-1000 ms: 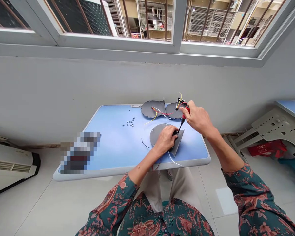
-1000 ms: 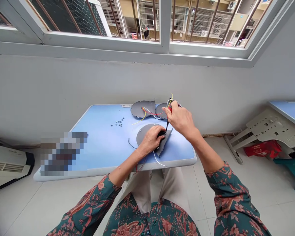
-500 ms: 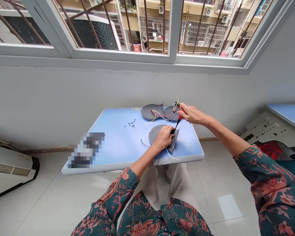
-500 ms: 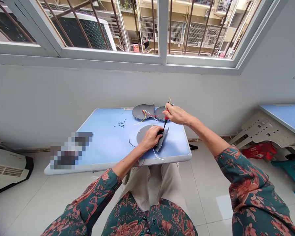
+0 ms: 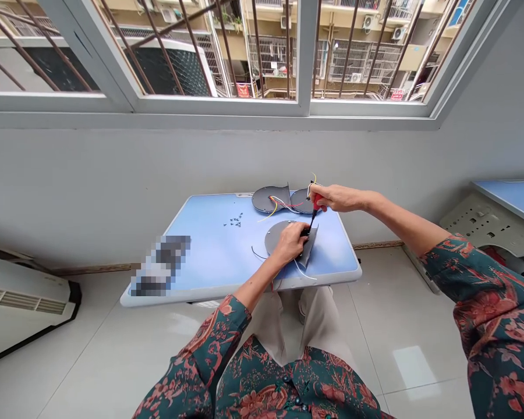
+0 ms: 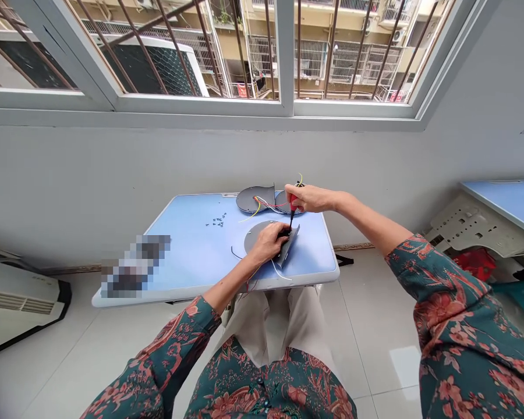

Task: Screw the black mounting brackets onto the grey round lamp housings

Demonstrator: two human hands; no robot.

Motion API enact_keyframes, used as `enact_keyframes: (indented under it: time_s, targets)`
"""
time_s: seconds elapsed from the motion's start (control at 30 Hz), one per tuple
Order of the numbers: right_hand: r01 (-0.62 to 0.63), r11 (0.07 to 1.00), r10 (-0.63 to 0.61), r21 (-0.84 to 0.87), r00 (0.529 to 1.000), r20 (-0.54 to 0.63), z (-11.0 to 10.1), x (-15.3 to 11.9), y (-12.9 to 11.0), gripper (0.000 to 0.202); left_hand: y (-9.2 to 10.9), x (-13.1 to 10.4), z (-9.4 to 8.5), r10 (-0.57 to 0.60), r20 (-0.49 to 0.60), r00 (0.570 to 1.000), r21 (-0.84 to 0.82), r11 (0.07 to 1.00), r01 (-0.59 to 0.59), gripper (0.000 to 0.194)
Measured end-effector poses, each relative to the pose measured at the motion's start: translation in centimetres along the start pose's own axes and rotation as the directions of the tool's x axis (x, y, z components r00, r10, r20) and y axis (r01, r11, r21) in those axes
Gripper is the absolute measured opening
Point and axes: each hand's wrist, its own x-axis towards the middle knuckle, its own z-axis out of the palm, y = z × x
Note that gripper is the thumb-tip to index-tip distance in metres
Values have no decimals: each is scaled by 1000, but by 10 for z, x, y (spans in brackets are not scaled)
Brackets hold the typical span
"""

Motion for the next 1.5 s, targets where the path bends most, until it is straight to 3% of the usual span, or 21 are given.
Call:
enact_keyframes:
  time_s: [0.2, 0.33, 0.4, 0.47, 0.53, 0.6, 0.67, 0.7, 0.73, 0.83, 0.9, 0.97, 1.07, 1.13, 1.27, 1.37, 1.5]
  targets:
    - [84, 973, -75, -217, 996, 48, 4, 5, -16, 28, 5, 15, -17, -37, 86, 996, -138, 989, 49, 21]
    - [69, 972, -58, -225, 997, 55, 1, 7, -20, 24, 6, 22, -13, -85, 40, 996, -202, 975, 91, 14]
    - [14, 970, -13, -241, 1000, 2, 6, 5, -21, 16, 6, 22, -7, -120, -4, 993, -204, 972, 117, 14]
    - [-86, 957, 43, -276, 986, -159, 16, 4, -23, 6, 5, 20, -3, -126, -23, 992, -199, 973, 119, 12]
    - [-191, 951, 82, -244, 914, -397, 32, 4, -23, 14, 4, 19, -1, -121, -23, 992, -198, 974, 114, 11]
    - [-222, 965, 98, -142, 802, -589, 48, 5, -22, 19, 4, 18, -2, -117, -18, 993, -193, 975, 112, 11]
    - [-171, 985, 98, -39, 722, -685, 58, 6, -18, 15, 4, 18, -3, -112, -19, 994, -183, 977, 107, 11]
    - [-118, 993, 90, 8, 711, -697, 60, 7, -15, 11, 3, 18, -3, -108, -21, 994, -179, 979, 102, 11]
    - [-47, 997, 72, 55, 724, -686, 60, 7, -12, 9, 3, 18, -3, -105, -23, 994, -178, 979, 99, 11]
    - [163, 969, -27, 188, 822, -568, 53, 6, -3, 23, 3, 18, -2, -108, -23, 994, -182, 978, 102, 12]
    - [178, 960, -35, 217, 843, -537, 49, 6, -1, 30, 3, 18, -2, -113, -26, 993, -167, 980, 107, 12]
    - [114, 977, 13, 179, 808, -588, 50, 6, -3, 27, 3, 18, -2, -108, -37, 993, -144, 984, 102, 13]
    - [9, 995, 63, 100, 718, -694, 58, 8, -9, 17, 3, 17, -1, -96, -42, 994, -138, 986, 89, 14]
    - [10, 996, 57, 87, 686, -725, 63, 8, -10, 17, 3, 17, -2, -105, -38, 994, -154, 983, 98, 14]
    - [177, 975, -43, 136, 747, -664, 61, 5, -4, 42, 4, 17, -2, -110, -17, 994, -214, 971, 104, 12]
    - [220, 950, -41, 222, 792, -609, 56, 1, -1, 48, 4, 18, -2, -93, -8, 996, -236, 968, 88, 12]
    - [169, 963, 11, 209, 752, -659, 60, 1, -9, 31, 2, 19, -2, -116, -16, 993, -213, 971, 110, 12]
